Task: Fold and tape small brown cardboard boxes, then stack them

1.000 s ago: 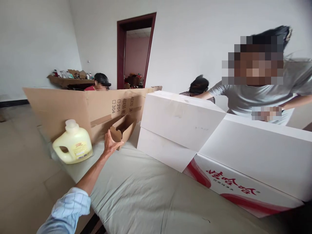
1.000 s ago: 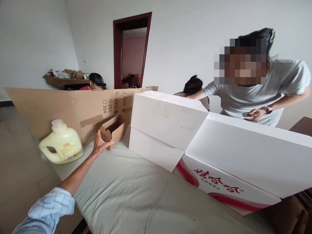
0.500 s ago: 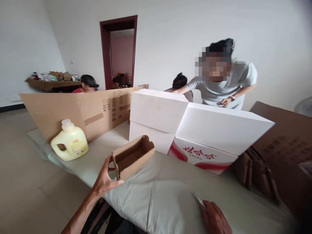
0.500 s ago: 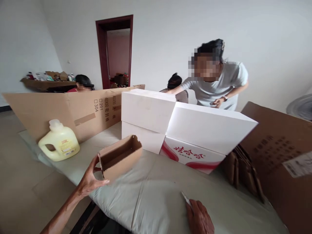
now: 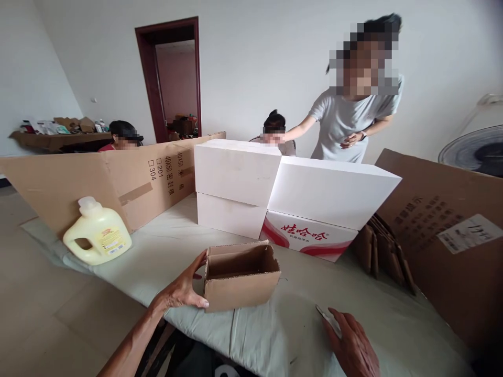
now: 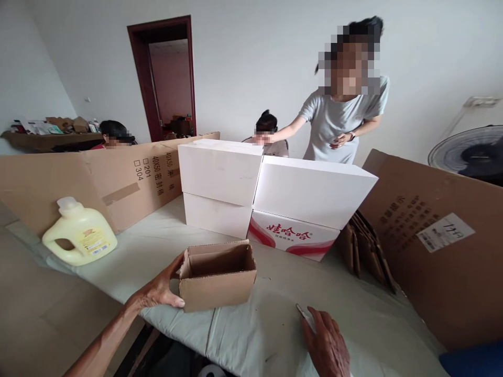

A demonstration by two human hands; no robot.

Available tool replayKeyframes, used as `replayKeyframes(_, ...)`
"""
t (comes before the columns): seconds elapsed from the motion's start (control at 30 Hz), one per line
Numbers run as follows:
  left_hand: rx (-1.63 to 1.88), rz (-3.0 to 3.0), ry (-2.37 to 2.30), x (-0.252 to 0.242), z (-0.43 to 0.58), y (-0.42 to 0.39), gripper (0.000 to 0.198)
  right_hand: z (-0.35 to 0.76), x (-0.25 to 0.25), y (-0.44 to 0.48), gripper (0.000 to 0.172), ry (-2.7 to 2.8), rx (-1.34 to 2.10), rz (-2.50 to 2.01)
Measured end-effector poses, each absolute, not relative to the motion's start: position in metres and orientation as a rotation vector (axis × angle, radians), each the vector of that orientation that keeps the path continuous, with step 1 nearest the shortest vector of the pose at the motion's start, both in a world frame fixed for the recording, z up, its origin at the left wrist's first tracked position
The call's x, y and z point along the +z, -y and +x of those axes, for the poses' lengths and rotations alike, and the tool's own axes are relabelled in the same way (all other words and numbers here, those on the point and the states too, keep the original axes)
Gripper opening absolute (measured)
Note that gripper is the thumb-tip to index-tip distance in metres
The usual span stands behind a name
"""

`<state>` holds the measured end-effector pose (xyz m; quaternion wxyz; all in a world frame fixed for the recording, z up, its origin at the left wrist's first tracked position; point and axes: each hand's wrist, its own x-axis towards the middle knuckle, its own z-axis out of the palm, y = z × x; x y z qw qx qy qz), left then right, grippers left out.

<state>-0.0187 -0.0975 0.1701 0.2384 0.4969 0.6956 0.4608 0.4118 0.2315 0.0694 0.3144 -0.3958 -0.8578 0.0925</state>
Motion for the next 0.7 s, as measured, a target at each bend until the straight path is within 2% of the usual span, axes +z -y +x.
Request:
replayKeyframes(0.17, 1.419, 1.308, -1.748, 0.189, -0.014, 0.099, 0.146, 0.358, 0.108, -0.211, 0.071, 2.235, 0.880, -0.796)
replayKeyframes(0.33, 1.384, 1.320, -1.718, 0.213, -0.007, 0.094, 0.123, 0.296, 0.153, -0.190, 0.115, 2.277, 1.299, -0.542)
replayKeyframes(0.4, 1.344, 1.347, -1.685, 0.218, -0.010, 0.095, 0.120, 0.281, 0.167, -0.180, 0.129, 2.298, 1.409, -0.457)
replayKeyframes(0.53, 1.229, 1.333, -1.621, 0.221, -0.024, 0.100, 0.123, 0.273, 0.175, -0.159, 0.138, 2.250, 1.502, -0.347)
replayKeyframes(0.7, 1.088, 1.413, -1.659, 0.231, -0.033, 0.102, 0.120, 0.286, 0.167, -0.139, 0.136, 2.246, 1.398, -0.407)
